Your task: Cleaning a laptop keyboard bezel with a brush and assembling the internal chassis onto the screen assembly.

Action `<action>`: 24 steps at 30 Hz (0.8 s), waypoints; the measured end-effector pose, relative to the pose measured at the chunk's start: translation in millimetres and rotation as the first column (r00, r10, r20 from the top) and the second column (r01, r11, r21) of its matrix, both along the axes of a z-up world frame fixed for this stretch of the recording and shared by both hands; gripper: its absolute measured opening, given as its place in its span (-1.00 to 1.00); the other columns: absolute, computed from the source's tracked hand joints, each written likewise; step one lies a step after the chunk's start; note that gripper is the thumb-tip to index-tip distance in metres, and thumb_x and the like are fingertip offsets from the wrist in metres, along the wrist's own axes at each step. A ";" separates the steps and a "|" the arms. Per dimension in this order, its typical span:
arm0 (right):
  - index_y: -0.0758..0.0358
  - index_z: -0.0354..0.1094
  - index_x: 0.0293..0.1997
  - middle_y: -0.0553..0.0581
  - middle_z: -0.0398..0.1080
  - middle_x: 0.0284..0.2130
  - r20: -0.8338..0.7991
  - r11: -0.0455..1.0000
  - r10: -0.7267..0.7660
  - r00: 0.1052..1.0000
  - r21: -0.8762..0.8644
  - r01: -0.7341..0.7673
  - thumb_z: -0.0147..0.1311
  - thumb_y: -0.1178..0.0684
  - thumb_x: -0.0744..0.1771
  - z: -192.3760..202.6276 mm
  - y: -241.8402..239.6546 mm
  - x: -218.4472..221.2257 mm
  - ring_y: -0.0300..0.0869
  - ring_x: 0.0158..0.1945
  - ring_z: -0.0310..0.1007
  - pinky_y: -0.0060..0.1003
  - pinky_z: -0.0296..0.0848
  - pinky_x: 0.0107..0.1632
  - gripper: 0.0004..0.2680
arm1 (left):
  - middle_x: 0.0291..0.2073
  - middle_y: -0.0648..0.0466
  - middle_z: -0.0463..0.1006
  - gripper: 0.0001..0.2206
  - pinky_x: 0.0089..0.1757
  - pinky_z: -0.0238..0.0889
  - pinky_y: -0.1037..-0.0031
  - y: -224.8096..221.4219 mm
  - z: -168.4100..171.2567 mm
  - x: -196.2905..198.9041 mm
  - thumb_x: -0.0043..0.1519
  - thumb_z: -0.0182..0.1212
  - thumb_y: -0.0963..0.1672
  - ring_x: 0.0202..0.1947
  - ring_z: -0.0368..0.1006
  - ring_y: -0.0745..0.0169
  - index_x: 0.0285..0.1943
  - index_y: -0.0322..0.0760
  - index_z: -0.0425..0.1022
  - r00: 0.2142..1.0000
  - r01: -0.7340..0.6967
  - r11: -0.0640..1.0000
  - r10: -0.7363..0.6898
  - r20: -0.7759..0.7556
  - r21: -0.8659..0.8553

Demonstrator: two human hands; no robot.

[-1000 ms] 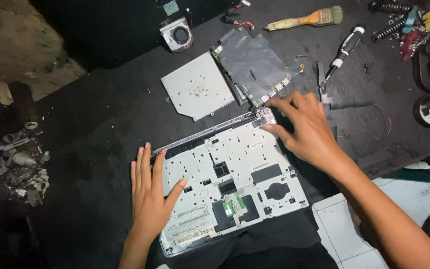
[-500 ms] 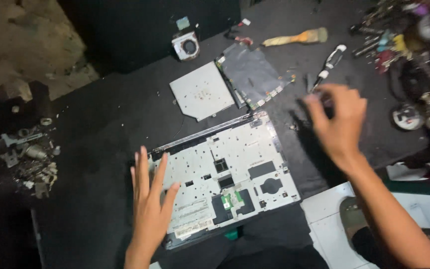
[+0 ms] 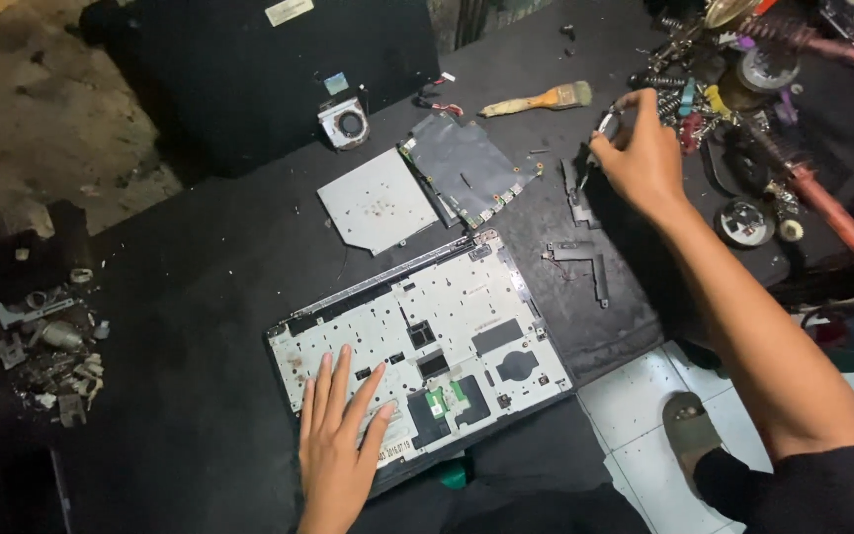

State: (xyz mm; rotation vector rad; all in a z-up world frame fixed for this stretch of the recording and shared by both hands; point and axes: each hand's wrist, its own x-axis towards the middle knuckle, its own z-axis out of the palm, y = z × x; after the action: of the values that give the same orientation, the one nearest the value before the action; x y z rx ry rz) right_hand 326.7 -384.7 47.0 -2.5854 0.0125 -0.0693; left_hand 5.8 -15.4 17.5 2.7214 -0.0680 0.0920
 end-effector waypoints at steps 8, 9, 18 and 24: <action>0.11 0.26 0.20 -0.02 0.53 -0.21 -0.066 0.799 0.573 0.817 0.266 -0.539 -0.07 0.01 0.39 81.3 63.6 -140.4 -0.24 -0.27 0.59 -0.36 0.65 -0.25 -0.76 | 0.51 -0.06 0.20 -0.66 0.43 -0.20 -0.15 -17.9 29.1 -7.1 0.28 0.19 -0.12 0.53 0.10 -0.10 0.25 -0.14 0.53 0.989 -0.032 0.929 0.083 0.124 -0.369; 0.11 0.26 0.20 -0.02 0.53 -0.21 -0.069 0.804 0.565 0.822 0.270 -0.530 -0.07 0.01 0.39 78.3 67.3 -162.4 -0.24 -0.27 0.59 -0.36 0.65 -0.25 -0.76 | 0.51 -0.06 0.20 -0.66 0.43 -0.20 -0.15 -27.6 36.6 -12.6 0.28 0.19 -0.12 0.53 0.10 -0.10 0.25 -0.14 0.53 0.990 -0.025 0.930 0.073 0.119 -0.367; 0.18 0.13 0.28 0.19 0.33 -0.33 -0.100 0.401 0.915 0.390 0.325 -0.857 -0.12 -0.02 0.47 88.4 87.8 -246.6 0.08 -0.35 0.43 0.01 0.32 -0.44 -0.77 | -0.55 0.40 0.86 -0.62 -0.54 0.52 0.62 -69.6 -9.5 -60.6 -0.17 0.52 0.20 -0.61 0.73 0.49 -0.20 0.38 0.59 0.828 -0.529 0.736 0.337 -0.448 -0.423; 0.17 0.27 -0.12 0.01 0.42 -0.50 0.109 0.442 0.849 0.516 0.389 -0.809 0.15 0.11 0.41 67.2 84.4 -238.4 -0.18 -0.60 0.33 -0.29 0.25 -0.58 -0.91 | -0.32 -0.46 0.59 -0.69 -0.40 0.48 0.18 -49.0 -26.1 -64.7 0.07 0.41 -0.28 -0.54 0.63 -0.30 -0.06 -0.40 0.41 0.932 -0.324 -0.188 0.106 -0.347 -0.927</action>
State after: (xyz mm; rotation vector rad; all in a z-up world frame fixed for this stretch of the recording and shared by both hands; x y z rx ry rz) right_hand 88.3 -300.3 114.2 -1.8992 -1.1122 0.4033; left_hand -59.0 -64.5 -8.6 0.9843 0.3987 0.0078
